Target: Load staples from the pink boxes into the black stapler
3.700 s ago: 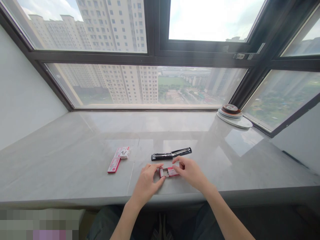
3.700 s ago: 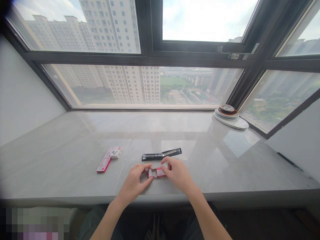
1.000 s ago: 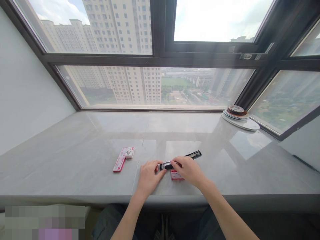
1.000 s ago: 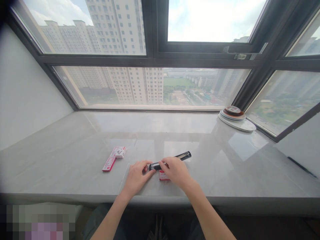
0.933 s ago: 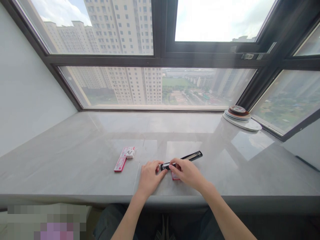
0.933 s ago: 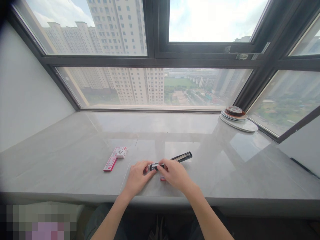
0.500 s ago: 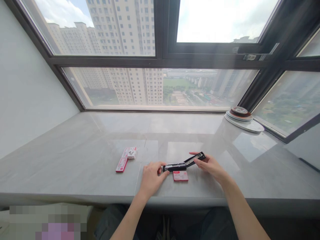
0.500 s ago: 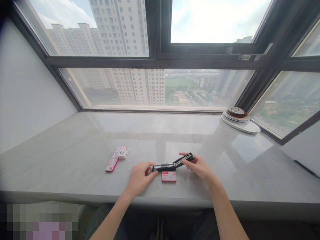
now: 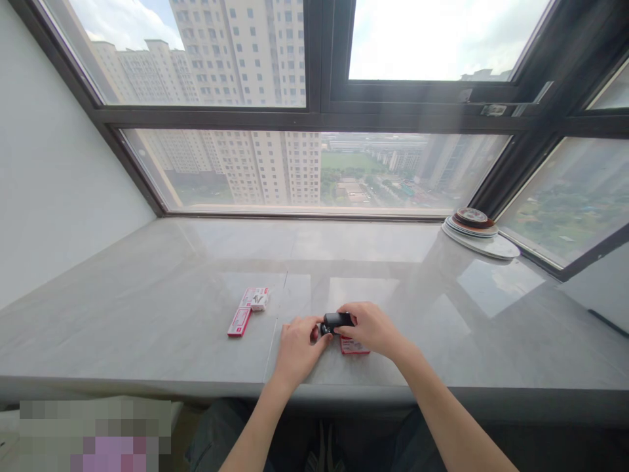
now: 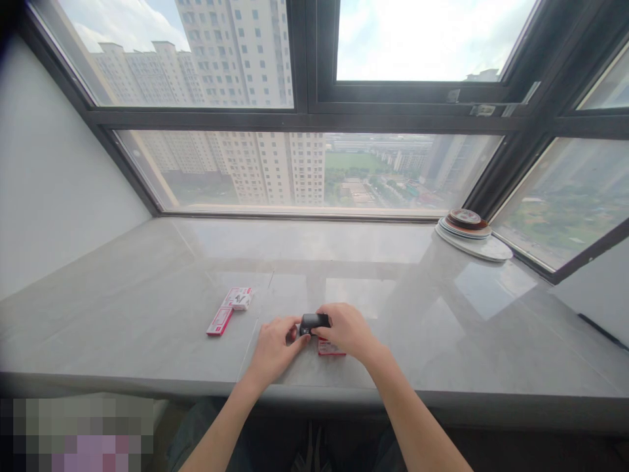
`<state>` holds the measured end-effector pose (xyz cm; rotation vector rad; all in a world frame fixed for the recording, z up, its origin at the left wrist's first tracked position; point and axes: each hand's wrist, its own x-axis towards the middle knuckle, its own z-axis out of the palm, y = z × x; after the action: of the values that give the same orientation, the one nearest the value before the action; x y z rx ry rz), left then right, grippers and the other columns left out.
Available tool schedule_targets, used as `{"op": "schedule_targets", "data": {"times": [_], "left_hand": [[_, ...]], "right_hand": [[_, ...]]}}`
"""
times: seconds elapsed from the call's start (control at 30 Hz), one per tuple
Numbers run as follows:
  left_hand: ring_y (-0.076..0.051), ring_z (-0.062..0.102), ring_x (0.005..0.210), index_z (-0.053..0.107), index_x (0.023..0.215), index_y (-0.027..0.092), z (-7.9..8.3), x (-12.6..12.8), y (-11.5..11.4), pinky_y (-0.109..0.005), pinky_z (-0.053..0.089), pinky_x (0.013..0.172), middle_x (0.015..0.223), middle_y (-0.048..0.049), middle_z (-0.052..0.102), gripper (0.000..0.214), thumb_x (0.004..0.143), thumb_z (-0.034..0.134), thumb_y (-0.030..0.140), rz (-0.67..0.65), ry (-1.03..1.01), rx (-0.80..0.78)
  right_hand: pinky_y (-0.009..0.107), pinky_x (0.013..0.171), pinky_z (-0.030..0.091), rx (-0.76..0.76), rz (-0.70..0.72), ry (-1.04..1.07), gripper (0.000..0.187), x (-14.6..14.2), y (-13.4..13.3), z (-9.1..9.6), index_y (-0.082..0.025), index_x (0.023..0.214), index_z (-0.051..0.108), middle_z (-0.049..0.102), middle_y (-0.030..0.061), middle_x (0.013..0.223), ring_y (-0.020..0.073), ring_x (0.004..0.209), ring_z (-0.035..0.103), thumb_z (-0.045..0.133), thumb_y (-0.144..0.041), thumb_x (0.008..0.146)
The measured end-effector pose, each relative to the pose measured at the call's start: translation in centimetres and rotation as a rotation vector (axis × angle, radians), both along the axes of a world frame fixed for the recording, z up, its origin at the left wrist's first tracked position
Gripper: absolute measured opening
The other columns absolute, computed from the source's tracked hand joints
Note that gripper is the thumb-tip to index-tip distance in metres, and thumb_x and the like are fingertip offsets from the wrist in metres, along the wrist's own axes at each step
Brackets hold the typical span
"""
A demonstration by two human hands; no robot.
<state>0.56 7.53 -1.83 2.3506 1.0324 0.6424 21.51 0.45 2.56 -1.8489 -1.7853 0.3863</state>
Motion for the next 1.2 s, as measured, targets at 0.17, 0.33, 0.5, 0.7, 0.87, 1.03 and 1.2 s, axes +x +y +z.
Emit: {"op": "schedule_targets", "data": {"times": [0.17, 0.33, 0.5, 0.7, 0.87, 1.03, 1.2], "left_hand": [[-0.024, 0.055, 0.115, 0.057, 0.130, 0.029, 1.4, 1.4, -2.6, -0.041, 0.042, 0.099, 0.127, -0.0068, 0.059, 0.053, 0.083, 0.050, 0.006, -0.218, -0.062, 0.145], [-0.026, 0.039, 0.140, 0.059, 0.131, 0.038, 2.1, 3.2, -3.1, -0.047, 0.035, 0.115, 0.159, 0.0034, 0.037, 0.076, 0.069, 0.049, -0.004, -0.561, 0.069, 0.216], [-0.028, 0.044, 0.134, 0.053, 0.139, 0.036, 2.0, 0.0, 0.4, -0.048, 0.038, 0.113, 0.149, -0.0029, 0.047, 0.068, 0.075, 0.060, 0.012, -0.318, 0.103, 0.095], [-0.029, 0.052, 0.120, 0.049, 0.147, 0.035, 1.3, -1.1, 0.2, -0.045, 0.040, 0.106, 0.131, -0.0040, 0.060, 0.071, 0.079, 0.069, 0.029, -0.228, 0.078, 0.048], [-0.029, 0.053, 0.118, 0.036, 0.156, 0.036, 0.9, 0.1, -1.3, -0.044, 0.040, 0.105, 0.131, -0.0046, 0.063, 0.088, 0.076, 0.070, 0.024, -0.238, 0.020, 0.003], [-0.030, 0.052, 0.123, 0.039, 0.155, 0.034, 1.4, 0.2, -1.1, -0.049, 0.041, 0.108, 0.135, -0.0065, 0.061, 0.087, 0.075, 0.072, 0.023, -0.241, -0.044, -0.005], [-0.029, 0.056, 0.118, 0.064, 0.127, 0.038, 6.0, -0.3, -5.2, -0.052, 0.048, 0.106, 0.123, -0.0047, 0.064, 0.033, 0.095, 0.058, 0.032, -0.236, -0.207, -0.072]], "right_hand": [[0.026, 0.058, 0.030, -0.017, -0.085, 0.091, 0.028, 3.1, -0.8, 0.0, -0.021, 0.105, 0.076, 0.058, -0.0024, 0.063, 0.0140, 0.059, 0.050, 0.062, -0.042, 0.092], [0.025, 0.054, 0.028, -0.029, -0.283, 0.114, 0.038, 6.9, -1.6, -1.4, -0.018, 0.089, 0.071, 0.049, -0.0044, 0.058, 0.0129, 0.056, 0.046, 0.069, -0.056, 0.084], [0.022, 0.045, 0.029, -0.170, -0.269, 0.474, 0.051, 6.8, -4.0, -3.4, -0.019, 0.102, 0.061, 0.045, -0.0076, 0.054, 0.0113, 0.046, 0.042, 0.060, -0.068, 0.089], [0.023, 0.037, 0.042, -0.169, -0.173, 0.883, 0.056, 0.9, -4.7, -5.7, -0.023, 0.120, 0.048, 0.041, -0.0120, 0.048, 0.0114, 0.037, 0.036, 0.052, -0.071, 0.093], [0.023, 0.035, 0.044, -0.106, -0.150, 0.945, 0.058, -2.1, -3.7, -6.4, -0.021, 0.123, 0.050, 0.043, -0.0115, 0.050, 0.0106, 0.038, 0.036, 0.055, -0.070, 0.093], [0.022, 0.035, 0.043, -0.063, -0.221, 0.954, 0.065, -2.4, -3.7, -6.2, -0.021, 0.130, 0.051, 0.044, -0.0109, 0.051, 0.0106, 0.038, 0.037, 0.058, -0.071, 0.089], [0.021, 0.036, 0.038, 0.000, -0.320, 0.929, 0.063, -2.9, -4.4, -5.5, -0.022, 0.138, 0.050, 0.047, -0.0083, 0.050, 0.0121, 0.037, 0.040, 0.052, -0.067, 0.094]]}}
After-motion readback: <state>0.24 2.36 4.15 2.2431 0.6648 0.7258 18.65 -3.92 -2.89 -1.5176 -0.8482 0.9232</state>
